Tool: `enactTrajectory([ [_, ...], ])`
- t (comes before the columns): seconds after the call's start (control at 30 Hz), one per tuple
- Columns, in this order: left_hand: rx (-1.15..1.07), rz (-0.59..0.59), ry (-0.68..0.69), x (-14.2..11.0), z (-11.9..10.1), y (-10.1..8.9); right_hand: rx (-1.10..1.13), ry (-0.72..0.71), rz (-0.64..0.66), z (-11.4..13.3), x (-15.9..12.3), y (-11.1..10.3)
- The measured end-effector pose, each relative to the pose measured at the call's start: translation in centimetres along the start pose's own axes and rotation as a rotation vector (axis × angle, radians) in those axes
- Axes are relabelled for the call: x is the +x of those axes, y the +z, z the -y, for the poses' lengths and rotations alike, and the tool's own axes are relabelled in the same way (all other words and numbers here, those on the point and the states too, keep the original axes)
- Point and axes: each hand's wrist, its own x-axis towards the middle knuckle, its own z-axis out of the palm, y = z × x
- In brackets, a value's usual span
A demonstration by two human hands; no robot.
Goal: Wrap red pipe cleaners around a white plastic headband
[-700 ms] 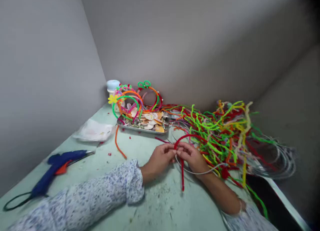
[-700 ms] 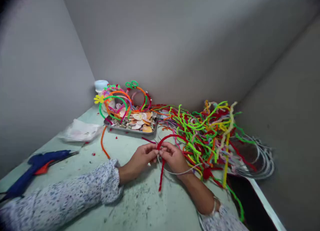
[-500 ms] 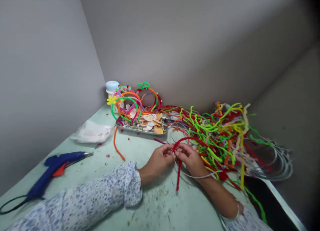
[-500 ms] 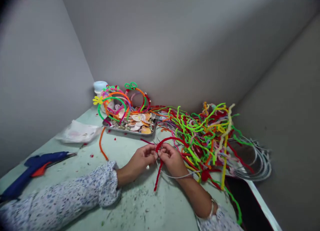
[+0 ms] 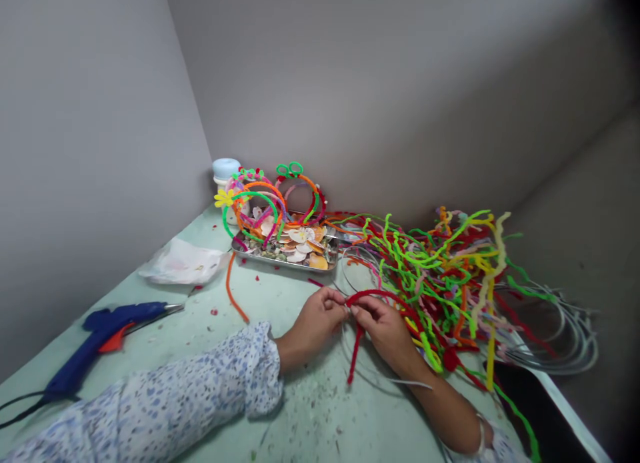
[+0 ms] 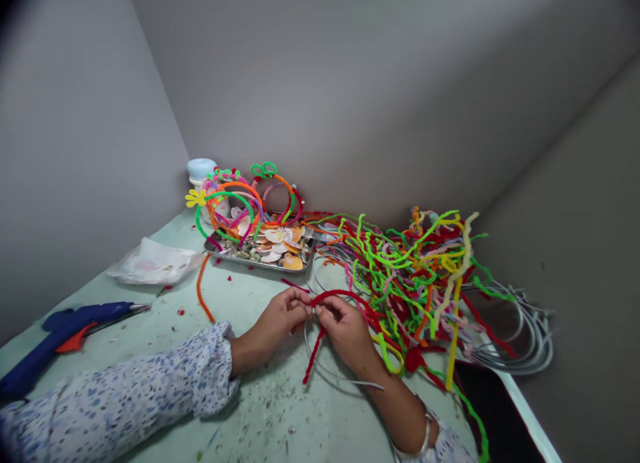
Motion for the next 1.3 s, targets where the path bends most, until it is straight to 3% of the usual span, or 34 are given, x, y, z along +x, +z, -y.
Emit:
enactTrajectory([
  [0.23, 0.118, 0.062, 0.055, -0.2, 0.2, -0.1, 0.001, 0.036, -0.043, 0.2, -0.3, -0.1],
  [0.43, 0.143, 0.056, 0.017, -0.5, 0.2, 0.0, 0.014, 0.038, -0.081, 0.6, -0.3, 0.1],
  [1.13, 0.138, 0.034, -0.04, -0.9, -0.7, 0.2, -0.231, -0.248, -0.079, 0.6, -0.3, -0.2],
  [1.3, 0.074, 0.077, -0.01, -0.5, 0.1, -0.1, -0.215, -0.251, -0.05, 0.3, -0.3, -0.3],
])
